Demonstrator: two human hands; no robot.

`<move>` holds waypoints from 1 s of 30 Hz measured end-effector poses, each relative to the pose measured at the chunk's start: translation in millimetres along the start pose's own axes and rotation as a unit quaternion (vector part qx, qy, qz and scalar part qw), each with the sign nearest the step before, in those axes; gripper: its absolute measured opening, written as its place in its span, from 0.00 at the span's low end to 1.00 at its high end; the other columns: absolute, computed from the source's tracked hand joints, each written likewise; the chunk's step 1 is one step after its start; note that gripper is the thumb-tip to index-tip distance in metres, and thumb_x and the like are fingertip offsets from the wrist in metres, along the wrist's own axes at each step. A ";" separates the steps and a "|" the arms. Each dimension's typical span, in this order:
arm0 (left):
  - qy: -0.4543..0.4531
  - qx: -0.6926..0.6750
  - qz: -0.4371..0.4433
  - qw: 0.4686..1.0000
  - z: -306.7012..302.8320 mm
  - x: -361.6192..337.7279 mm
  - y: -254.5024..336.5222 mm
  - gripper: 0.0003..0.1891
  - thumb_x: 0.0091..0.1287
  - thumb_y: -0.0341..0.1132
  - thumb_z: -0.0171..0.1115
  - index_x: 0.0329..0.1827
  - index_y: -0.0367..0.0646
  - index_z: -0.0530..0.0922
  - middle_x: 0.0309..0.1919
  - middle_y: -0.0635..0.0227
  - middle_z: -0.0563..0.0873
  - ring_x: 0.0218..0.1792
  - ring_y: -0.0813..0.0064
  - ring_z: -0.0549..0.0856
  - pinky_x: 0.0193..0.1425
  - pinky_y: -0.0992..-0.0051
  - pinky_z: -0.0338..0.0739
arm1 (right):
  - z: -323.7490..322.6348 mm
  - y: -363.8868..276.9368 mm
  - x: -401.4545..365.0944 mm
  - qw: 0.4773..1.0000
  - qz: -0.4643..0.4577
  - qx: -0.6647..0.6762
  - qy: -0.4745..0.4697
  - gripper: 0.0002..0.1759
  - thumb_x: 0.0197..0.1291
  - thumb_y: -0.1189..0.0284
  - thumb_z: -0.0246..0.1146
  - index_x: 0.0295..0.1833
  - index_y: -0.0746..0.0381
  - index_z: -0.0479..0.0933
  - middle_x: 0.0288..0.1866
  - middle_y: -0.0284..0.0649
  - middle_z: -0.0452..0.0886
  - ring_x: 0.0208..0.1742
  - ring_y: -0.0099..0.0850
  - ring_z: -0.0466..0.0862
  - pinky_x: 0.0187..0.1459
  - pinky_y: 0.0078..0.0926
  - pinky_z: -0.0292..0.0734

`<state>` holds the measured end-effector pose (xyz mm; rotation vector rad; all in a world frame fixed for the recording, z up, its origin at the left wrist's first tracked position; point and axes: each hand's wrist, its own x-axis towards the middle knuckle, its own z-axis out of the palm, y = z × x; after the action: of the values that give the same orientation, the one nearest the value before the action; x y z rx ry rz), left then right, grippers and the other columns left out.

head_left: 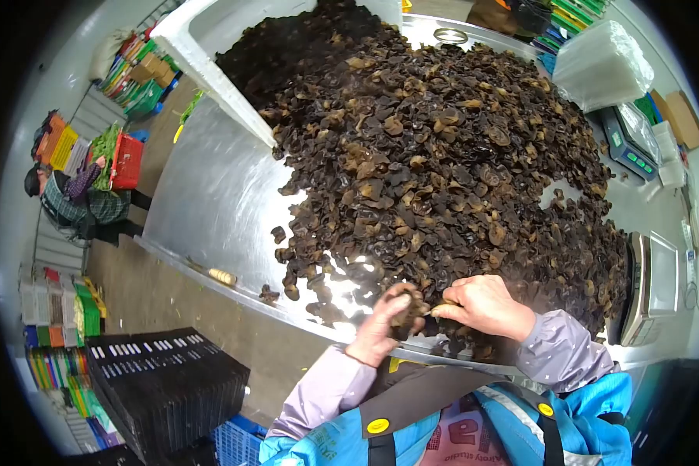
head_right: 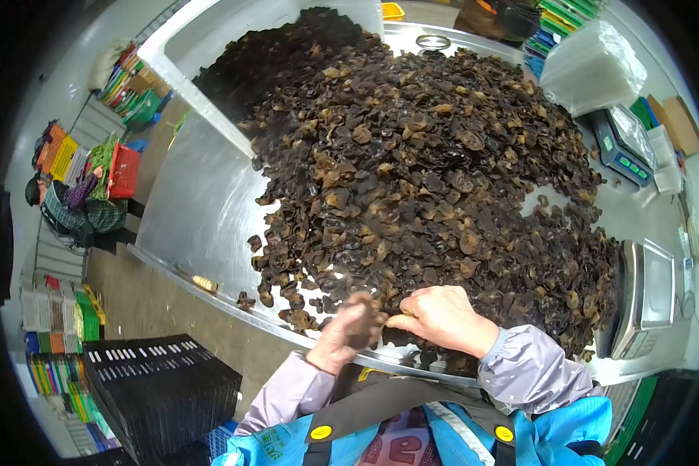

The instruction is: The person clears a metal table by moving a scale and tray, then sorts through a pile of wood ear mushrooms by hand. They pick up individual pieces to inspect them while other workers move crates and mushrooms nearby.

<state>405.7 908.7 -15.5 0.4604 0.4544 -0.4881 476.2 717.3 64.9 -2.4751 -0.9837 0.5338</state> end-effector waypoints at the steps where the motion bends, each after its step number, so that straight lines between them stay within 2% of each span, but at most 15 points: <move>1: 0.012 0.014 0.015 1.000 -13.9 1.8 12.4 0.19 0.58 0.38 0.67 0.51 0.49 0.72 0.42 0.67 0.80 0.41 0.71 0.81 0.39 0.71 0.78 | 1.3 2.4 -2.0 1.000 0.011 -0.001 0.005 0.21 0.57 0.54 0.59 0.27 0.61 0.79 0.26 0.42 0.80 0.31 0.41 0.82 0.31 0.39 0.75; 2: 0.006 0.035 0.012 0.999 -30.6 -0.5 34.3 0.20 0.57 0.38 0.67 0.51 0.51 0.72 0.42 0.66 0.81 0.38 0.72 0.81 0.39 0.73 0.78 | 3.1 6.1 -5.2 0.999 0.028 0.019 0.014 0.21 0.58 0.54 0.59 0.28 0.61 0.79 0.26 0.42 0.80 0.32 0.42 0.82 0.31 0.40 0.75; 6: 0.112 0.146 0.178 0.967 -81.3 -24.9 149.2 0.22 0.59 0.42 0.66 0.54 0.49 0.71 0.40 0.63 0.80 0.33 0.75 0.80 0.34 0.76 0.77 | 19.7 22.7 -28.3 0.989 0.120 0.074 0.036 0.20 0.59 0.55 0.58 0.28 0.63 0.78 0.27 0.45 0.79 0.32 0.46 0.80 0.33 0.43 0.73; 9: 0.255 0.153 0.293 0.909 -130.5 -40.9 237.7 0.13 0.61 0.38 0.65 0.47 0.47 0.76 0.37 0.71 0.81 0.34 0.75 0.81 0.37 0.76 0.79 | 28.5 29.7 -48.9 0.978 0.173 0.103 0.058 0.20 0.59 0.57 0.60 0.28 0.65 0.75 0.25 0.47 0.75 0.31 0.48 0.77 0.31 0.42 0.70; 11: 0.298 0.196 0.280 0.892 -171.8 -48.5 295.0 0.12 0.62 0.38 0.64 0.46 0.46 0.76 0.33 0.71 0.81 0.33 0.76 0.80 0.37 0.76 0.79 | 34.7 32.4 -62.2 0.970 0.205 0.117 0.063 0.21 0.59 0.57 0.60 0.26 0.65 0.74 0.24 0.46 0.74 0.30 0.49 0.76 0.31 0.42 0.69; 13: 0.369 0.250 0.352 0.823 -197.0 -51.6 321.8 0.11 0.64 0.37 0.62 0.46 0.45 0.76 0.28 0.70 0.80 0.27 0.78 0.79 0.32 0.77 0.77 | 39.5 36.6 -74.0 0.961 0.230 0.126 0.084 0.20 0.58 0.58 0.61 0.25 0.65 0.73 0.23 0.47 0.73 0.29 0.49 0.75 0.30 0.42 0.69; 15: 0.397 0.316 0.366 0.780 -216.9 -57.0 340.3 0.10 0.65 0.34 0.60 0.46 0.42 0.76 0.24 0.68 0.79 0.21 0.77 0.77 0.28 0.78 0.76 | 38.4 40.2 -82.0 0.952 0.274 0.127 0.060 0.21 0.59 0.56 0.59 0.27 0.63 0.74 0.24 0.49 0.76 0.31 0.51 0.77 0.32 0.44 0.70; 16: 0.327 0.394 0.348 0.785 -273.3 -61.0 374.2 0.11 0.64 0.34 0.58 0.47 0.39 0.75 0.24 0.67 0.79 0.17 0.75 0.76 0.23 0.77 0.74 | 37.9 41.2 -85.0 0.949 0.278 0.131 0.076 0.20 0.59 0.56 0.59 0.27 0.63 0.74 0.24 0.49 0.75 0.31 0.51 0.77 0.31 0.44 0.70; 17: 0.432 0.382 0.346 0.740 -249.9 -60.6 363.4 0.17 0.64 0.38 0.59 0.51 0.37 0.74 0.34 0.63 0.82 0.30 0.71 0.81 0.35 0.73 0.77 | 36.2 41.7 -86.3 0.946 0.286 0.131 0.078 0.20 0.59 0.56 0.59 0.27 0.63 0.74 0.24 0.49 0.75 0.31 0.51 0.77 0.31 0.44 0.70; 19: 0.472 0.420 0.363 0.685 -287.2 -55.6 384.8 0.24 0.64 0.44 0.59 0.57 0.36 0.73 0.49 0.61 0.80 0.48 0.68 0.79 0.52 0.69 0.74 | 31.3 44.4 -87.6 0.944 0.286 0.133 0.093 0.19 0.58 0.57 0.60 0.28 0.64 0.73 0.24 0.49 0.75 0.31 0.51 0.77 0.32 0.43 0.70; 20: 0.470 0.421 0.361 0.687 -294.4 -55.0 391.3 0.24 0.64 0.44 0.59 0.57 0.36 0.73 0.49 0.61 0.80 0.48 0.68 0.79 0.52 0.69 0.74 | 30.8 47.9 -87.2 0.944 0.293 0.128 0.079 0.18 0.57 0.59 0.62 0.29 0.64 0.73 0.26 0.48 0.76 0.33 0.50 0.77 0.34 0.42 0.71; 22: 0.464 0.383 0.312 0.736 -295.2 -56.0 396.7 0.28 0.64 0.47 0.59 0.60 0.35 0.71 0.57 0.61 0.75 0.58 0.68 0.72 0.62 0.68 0.66 | 27.1 49.9 -83.6 0.944 0.288 0.128 0.100 0.17 0.57 0.60 0.62 0.30 0.64 0.73 0.27 0.47 0.76 0.34 0.49 0.78 0.35 0.42 0.72; 26: 0.480 0.413 0.365 0.683 -285.8 -56.3 389.7 0.27 0.65 0.46 0.57 0.61 0.34 0.70 0.55 0.61 0.76 0.56 0.65 0.74 0.61 0.68 0.67 | 20.0 56.4 -60.5 0.952 0.248 0.103 0.147 0.12 0.53 0.64 0.64 0.35 0.62 0.74 0.33 0.43 0.77 0.38 0.44 0.79 0.38 0.40 0.74; 28: 0.464 0.486 0.421 0.609 -277.4 -59.4 384.2 0.23 0.67 0.44 0.55 0.59 0.36 0.71 0.55 0.61 0.76 0.55 0.68 0.74 0.59 0.69 0.68 | 16.1 55.4 -40.0 0.960 0.198 0.056 0.187 0.11 0.50 0.68 0.65 0.38 0.60 0.75 0.35 0.42 0.76 0.40 0.42 0.79 0.40 0.38 0.76; 30: 0.458 0.448 0.428 0.637 -237.7 -57.5 362.1 0.20 0.68 0.43 0.53 0.57 0.38 0.72 0.52 0.62 0.77 0.53 0.71 0.75 0.57 0.70 0.69 | 15.2 59.1 -13.2 0.973 0.123 -0.080 0.178 0.15 0.49 0.69 0.64 0.43 0.61 0.74 0.45 0.41 0.76 0.51 0.38 0.76 0.49 0.39 0.73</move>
<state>482.9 1335.8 -65.7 1.8450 0.8747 0.5966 492.3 672.5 24.4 -2.7254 -0.6026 0.0732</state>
